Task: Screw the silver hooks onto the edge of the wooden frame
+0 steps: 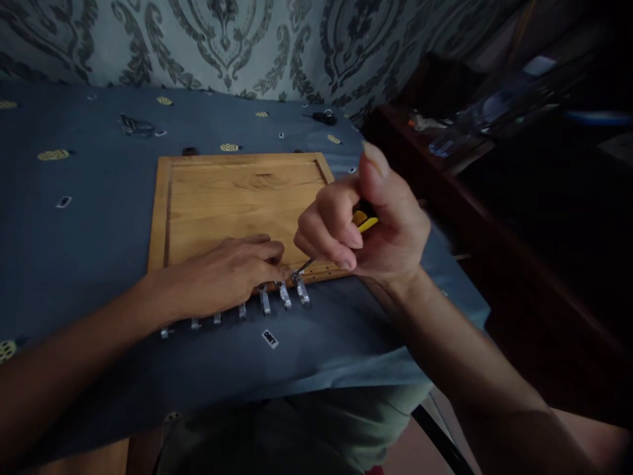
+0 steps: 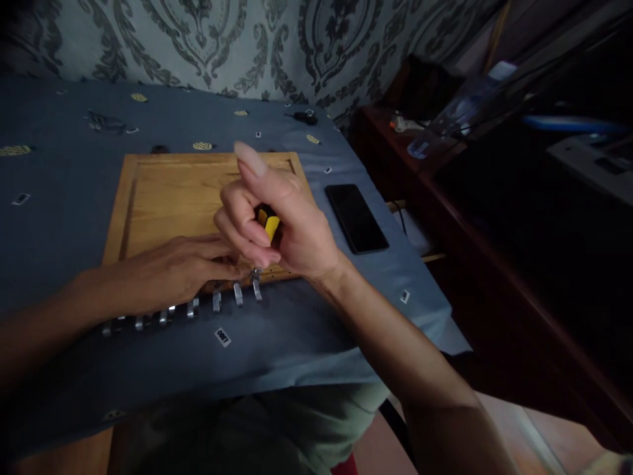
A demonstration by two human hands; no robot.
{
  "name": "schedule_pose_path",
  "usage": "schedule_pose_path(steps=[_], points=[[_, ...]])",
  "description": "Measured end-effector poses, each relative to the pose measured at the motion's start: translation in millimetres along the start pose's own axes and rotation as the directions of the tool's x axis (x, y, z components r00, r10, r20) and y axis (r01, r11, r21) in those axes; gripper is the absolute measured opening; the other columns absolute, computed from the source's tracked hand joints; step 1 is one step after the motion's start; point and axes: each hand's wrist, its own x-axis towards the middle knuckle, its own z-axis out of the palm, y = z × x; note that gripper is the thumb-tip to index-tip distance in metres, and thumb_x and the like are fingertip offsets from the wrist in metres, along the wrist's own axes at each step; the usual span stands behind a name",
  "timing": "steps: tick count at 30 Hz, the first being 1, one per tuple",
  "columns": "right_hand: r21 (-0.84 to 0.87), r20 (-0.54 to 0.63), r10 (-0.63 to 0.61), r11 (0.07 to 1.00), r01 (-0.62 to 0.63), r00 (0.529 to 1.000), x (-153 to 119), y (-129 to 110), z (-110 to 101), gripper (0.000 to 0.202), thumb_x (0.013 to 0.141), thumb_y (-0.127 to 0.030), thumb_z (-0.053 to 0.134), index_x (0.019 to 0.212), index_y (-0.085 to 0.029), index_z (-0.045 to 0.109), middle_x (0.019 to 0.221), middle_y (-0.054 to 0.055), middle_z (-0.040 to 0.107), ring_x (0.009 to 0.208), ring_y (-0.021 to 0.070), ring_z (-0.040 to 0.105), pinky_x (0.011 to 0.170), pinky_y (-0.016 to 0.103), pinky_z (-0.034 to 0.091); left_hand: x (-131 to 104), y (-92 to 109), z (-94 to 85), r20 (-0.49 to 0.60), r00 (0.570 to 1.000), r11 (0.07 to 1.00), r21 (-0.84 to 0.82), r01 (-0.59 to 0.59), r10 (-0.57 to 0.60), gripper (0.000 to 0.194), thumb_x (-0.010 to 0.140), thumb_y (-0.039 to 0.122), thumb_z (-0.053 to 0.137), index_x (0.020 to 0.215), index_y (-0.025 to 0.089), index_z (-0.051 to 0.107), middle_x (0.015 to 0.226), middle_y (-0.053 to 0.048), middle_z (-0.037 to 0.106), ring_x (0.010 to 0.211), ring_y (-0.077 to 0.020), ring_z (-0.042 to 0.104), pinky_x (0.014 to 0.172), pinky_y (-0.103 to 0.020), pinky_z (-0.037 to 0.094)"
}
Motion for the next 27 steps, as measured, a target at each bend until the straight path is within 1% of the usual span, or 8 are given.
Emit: schedule_pose_path(steps=[3, 8, 11, 13, 15, 19, 22, 27], points=[[0.036, -0.034, -0.028, 0.999, 0.03, 0.999, 5, 2, 5, 0.068, 0.098, -0.056, 0.057, 0.044, -0.023, 0.032, 0.038, -0.007, 0.02, 0.033, 0.0069, 0.018, 0.036, 0.025, 0.017, 0, -2, 2.9, 0.025, 1.0, 1.0, 0.005, 0.004, -0.004, 0.032, 0.102, 0.006, 0.05, 0.107, 0.023, 0.077, 0.105, -0.004, 0.068, 0.103, -0.0195, 0.064, 0.088, -0.029, 0.05], [-0.034, -0.285, -0.069, 0.998, 0.061, 0.956, 7, 6, 20, 0.074, 0.095, -0.076, 0.051, 0.047, -0.024, 0.028, 0.043, -0.007, 0.014, 0.036, 0.0075, 0.013, 0.037, 0.027, 0.015, 1, -1, 1.7, 0.039, 0.999, 1.0, -0.014, 0.019, -0.018, 0.025, 0.105, 0.016, 0.054, 0.111, 0.025, 0.077, 0.107, -0.003, 0.068, 0.099, -0.0188, 0.063, 0.087, -0.03, 0.048], [-0.072, -0.52, -0.185, 0.982, 0.173, 0.834, 4, 11, 33, 0.072, 0.097, -0.07, 0.055, 0.049, -0.023, 0.03, 0.047, -0.007, 0.013, 0.04, 0.0086, 0.012, 0.039, 0.029, 0.015, 2, -1, 0.6, 0.022, 1.0, 1.0, 0.012, -0.007, 0.007, 0.027, 0.105, 0.016, 0.054, 0.113, 0.026, 0.078, 0.102, -0.003, 0.067, 0.097, -0.0188, 0.063, 0.082, -0.029, 0.045], [-0.122, -0.614, -0.243, 0.969, 0.214, 0.751, 1, 14, 41, 0.07, 0.099, -0.066, 0.056, 0.049, -0.023, 0.032, 0.047, -0.007, 0.013, 0.041, 0.0099, 0.014, 0.04, 0.03, 0.018, 1, -2, 1.5, 0.004, 1.0, 0.999, 0.029, -0.021, 0.021, 0.032, 0.104, 0.011, 0.05, 0.115, 0.025, 0.078, 0.101, -0.003, 0.066, 0.098, -0.0191, 0.062, 0.081, -0.03, 0.044], [-0.151, -0.639, -0.26, 0.965, 0.214, 0.724, -1, 15, 45, 0.069, 0.099, -0.065, 0.057, 0.049, -0.024, 0.034, 0.047, -0.007, 0.015, 0.041, 0.0107, 0.015, 0.042, 0.032, 0.021, 1, -5, 3.5, -0.009, 1.0, 0.999, 0.039, -0.026, 0.026, 0.034, 0.102, 0.008, 0.05, 0.113, 0.024, 0.078, 0.098, -0.004, 0.065, 0.096, -0.019, 0.061, 0.079, -0.029, 0.043], [-0.143, -0.641, -0.212, 0.977, 0.157, 0.737, -2, 13, 45, 0.071, 0.093, -0.075, 0.058, 0.049, -0.024, 0.035, 0.046, -0.007, 0.017, 0.041, 0.0103, 0.013, 0.043, 0.032, 0.02, 0, -10, 7.9, -0.059, 0.997, 0.998, 0.033, -0.045, 0.047, 0.035, 0.099, 0.005, 0.052, 0.114, 0.025, 0.077, 0.099, -0.003, 0.067, 0.097, -0.0177, 0.062, 0.078, -0.027, 0.043], [-0.183, -0.594, -0.22, 0.974, 0.136, 0.774, -5, 13, 39, 0.072, 0.089, -0.082, 0.055, 0.05, -0.024, 0.037, 0.047, -0.007, 0.021, 0.041, 0.0102, 0.014, 0.042, 0.031, 0.02, 0, -10, 8.0, -0.067, 0.997, 0.999, -0.004, -0.042, 0.042, 0.03, 0.099, 0.008, 0.056, 0.111, 0.025, 0.078, 0.101, -0.002, 0.068, 0.098, -0.0165, 0.063, 0.082, -0.026, 0.045], [-0.263, -0.451, -0.182, 0.963, 0.065, 0.874, -13, 15, 30, 0.064, 0.095, -0.074, 0.054, 0.053, -0.026, 0.048, 0.048, -0.003, 0.038, 0.042, 0.0138, 0.035, 0.043, 0.032, 0.033, 0, -6, 3.9, -0.049, 0.999, 0.995, -0.102, -0.002, -0.003, 0.03, 0.102, 0.011, 0.051, 0.111, 0.024, 0.077, 0.108, -0.002, 0.07, 0.105, -0.0164, 0.065, 0.089, -0.027, 0.048]])
